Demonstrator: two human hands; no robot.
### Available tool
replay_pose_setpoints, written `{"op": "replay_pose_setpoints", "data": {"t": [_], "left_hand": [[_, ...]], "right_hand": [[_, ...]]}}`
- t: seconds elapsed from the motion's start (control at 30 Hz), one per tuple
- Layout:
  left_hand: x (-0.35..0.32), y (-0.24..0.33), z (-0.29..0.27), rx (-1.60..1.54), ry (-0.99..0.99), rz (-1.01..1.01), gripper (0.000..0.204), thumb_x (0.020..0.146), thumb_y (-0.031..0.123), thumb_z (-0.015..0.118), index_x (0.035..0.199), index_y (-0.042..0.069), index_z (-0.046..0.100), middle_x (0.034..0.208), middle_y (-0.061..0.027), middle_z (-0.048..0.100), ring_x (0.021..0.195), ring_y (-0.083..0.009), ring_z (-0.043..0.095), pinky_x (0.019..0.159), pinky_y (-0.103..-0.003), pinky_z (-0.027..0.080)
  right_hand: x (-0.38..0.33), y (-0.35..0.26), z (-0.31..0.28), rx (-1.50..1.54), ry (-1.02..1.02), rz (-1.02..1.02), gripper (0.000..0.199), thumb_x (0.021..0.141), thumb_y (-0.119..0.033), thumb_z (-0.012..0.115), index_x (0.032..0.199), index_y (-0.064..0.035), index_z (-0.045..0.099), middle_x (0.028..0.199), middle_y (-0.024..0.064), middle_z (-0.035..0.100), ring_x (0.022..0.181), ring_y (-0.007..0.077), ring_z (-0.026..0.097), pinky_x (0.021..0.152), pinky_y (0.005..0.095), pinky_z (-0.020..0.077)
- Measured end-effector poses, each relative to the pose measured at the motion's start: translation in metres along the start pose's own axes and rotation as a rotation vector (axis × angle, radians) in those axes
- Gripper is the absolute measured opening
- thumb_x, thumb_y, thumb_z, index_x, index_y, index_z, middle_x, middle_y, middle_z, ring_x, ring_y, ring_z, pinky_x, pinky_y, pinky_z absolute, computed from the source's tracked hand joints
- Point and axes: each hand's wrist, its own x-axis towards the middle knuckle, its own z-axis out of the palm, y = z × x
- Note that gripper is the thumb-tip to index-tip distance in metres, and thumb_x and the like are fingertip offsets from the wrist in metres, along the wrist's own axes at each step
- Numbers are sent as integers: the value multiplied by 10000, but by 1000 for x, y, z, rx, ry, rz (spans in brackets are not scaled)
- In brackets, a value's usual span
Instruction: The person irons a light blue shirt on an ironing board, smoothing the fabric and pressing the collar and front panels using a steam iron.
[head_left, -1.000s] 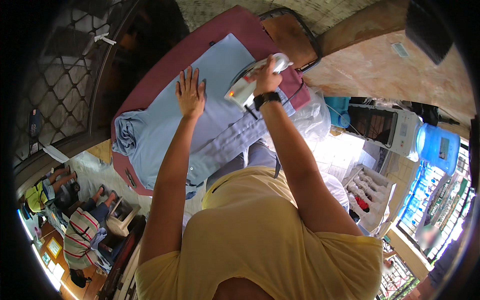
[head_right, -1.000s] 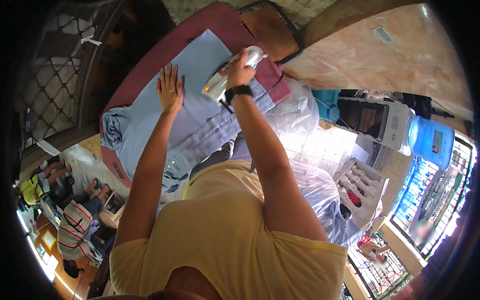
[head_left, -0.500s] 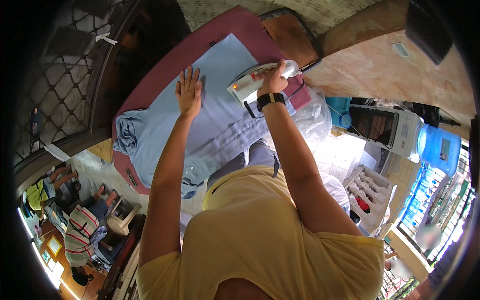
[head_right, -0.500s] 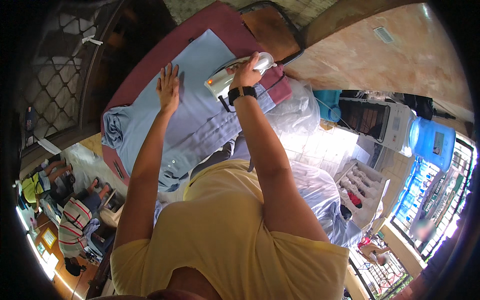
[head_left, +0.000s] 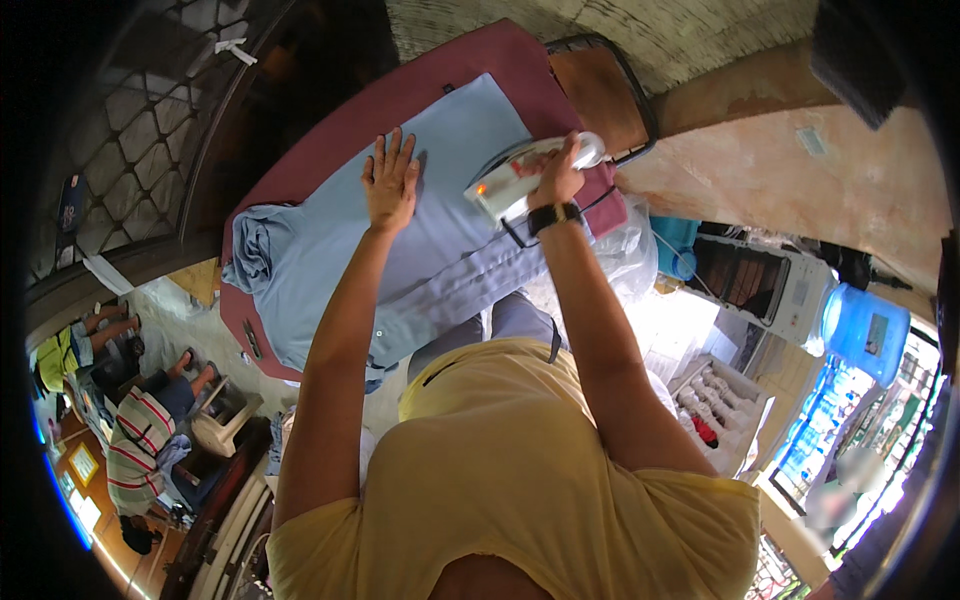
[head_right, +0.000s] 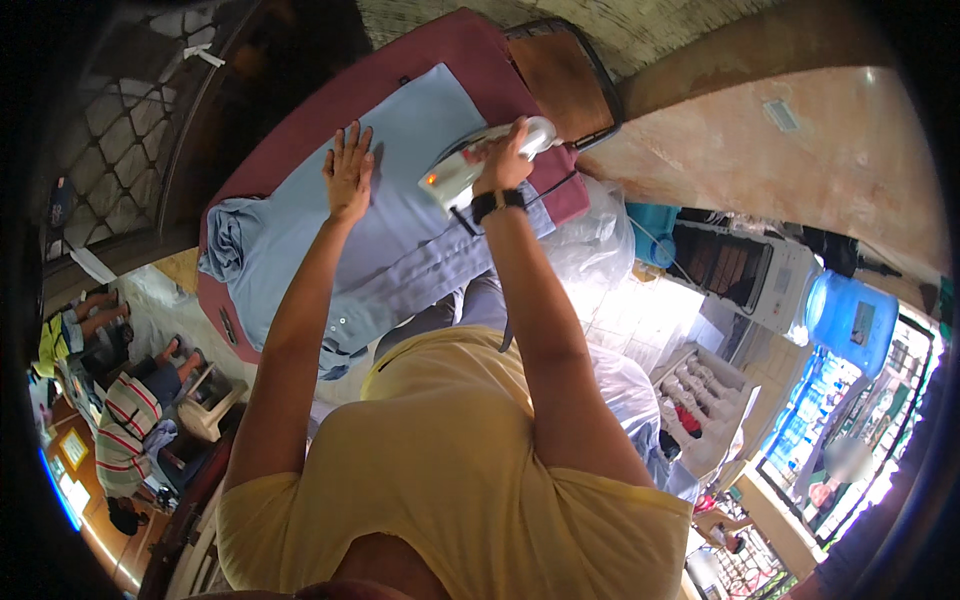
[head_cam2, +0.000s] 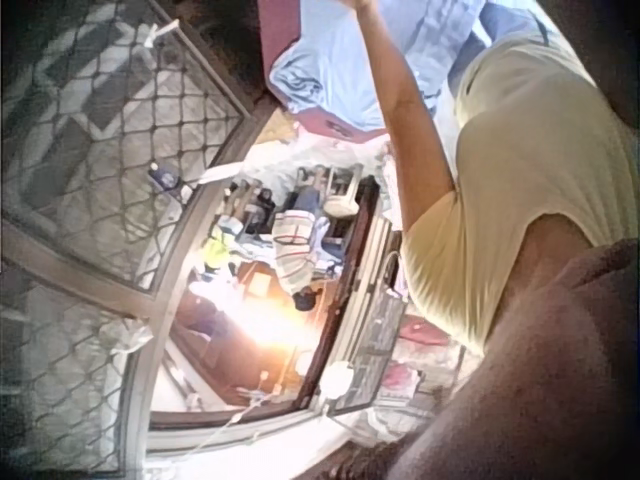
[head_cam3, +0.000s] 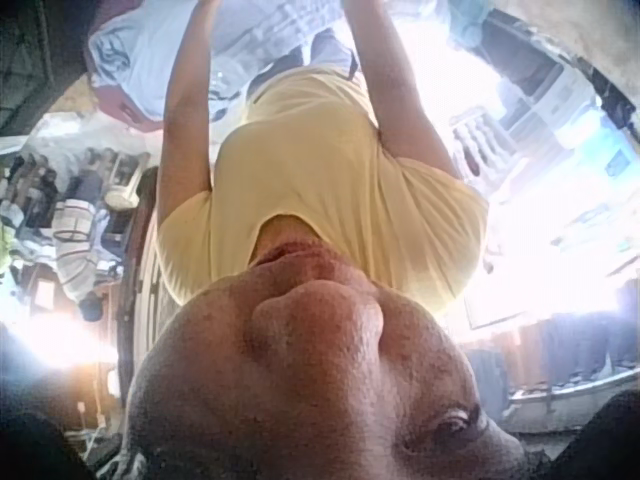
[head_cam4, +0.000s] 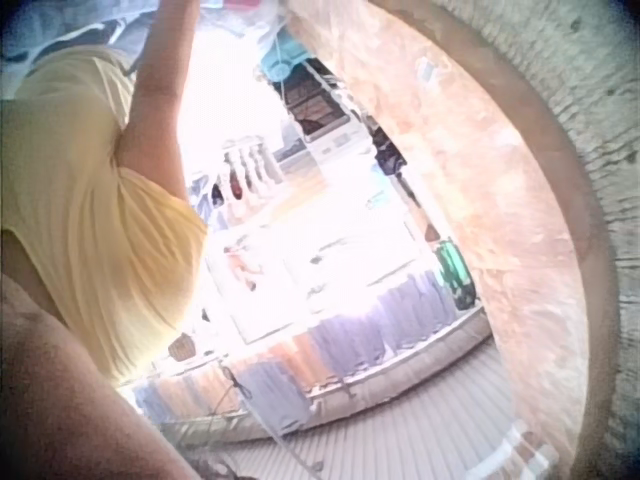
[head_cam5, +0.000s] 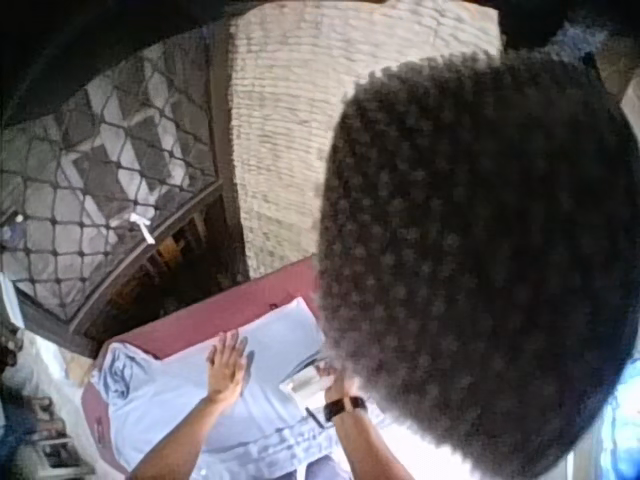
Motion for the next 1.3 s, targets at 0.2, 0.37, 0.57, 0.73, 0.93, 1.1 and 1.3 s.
{"op": "replay_pose_setpoints", "data": {"t": [0.2,0.37,0.57,0.73,0.93,1.1,1.3], "left_hand": [[-1,-7,-6,-157,-34,-35,638,1043,517,86,1514,199,376,1630,19,205,1517,-220,98,1207,-447,46],[5,-8,-19,-428,-22,-64,611,1054,494,175,1418,145,520,1586,5,324,1511,-224,135,1207,-447,70],[-32,-24,-27,-149,152,88,234,974,200,562,1178,134,655,1440,-33,509,1446,-285,312,1169,-511,227],[-84,-34,-21,68,311,-125,351,950,305,580,1278,181,561,1470,-29,435,1413,-329,322,1138,-568,232],[-96,-39,-27,237,264,-302,576,990,483,440,1504,234,361,1595,-37,260,1453,-342,234,1157,-581,175],[-103,-44,-31,10,319,-289,499,1012,409,438,1461,192,418,1569,-47,317,1452,-320,257,1171,-533,183],[-151,-55,-56,-278,594,-314,251,967,198,546,1180,80,605,1308,-106,564,1258,-348,467,1071,-445,342]], "right_hand": [[-81,38,18,-283,-105,303,514,873,-498,691,685,-83,452,539,32,434,399,154,414,366,328,342],[-21,32,62,-448,-284,68,472,873,-453,708,773,-3,606,562,31,490,403,147,470,344,319,380],[8,9,89,-726,-399,97,515,815,-453,772,636,-18,562,534,80,546,393,181,531,361,344,439],[2,16,102,-781,-391,69,517,839,-471,748,626,-49,539,526,52,518,375,161,490,330,332,386],[29,-12,83,-1353,-931,167,581,821,-583,692,644,-40,584,542,63,563,379,171,511,402,351,434],[-32,-32,67,-1759,-1272,-418,608,767,-598,732,785,6,673,659,187,666,588,299,674,574,401,540],[-58,29,115,-1669,-1490,-1212,624,728,-610,756,913,-16,704,801,215,702,753,405,688,665,477,554]]}}
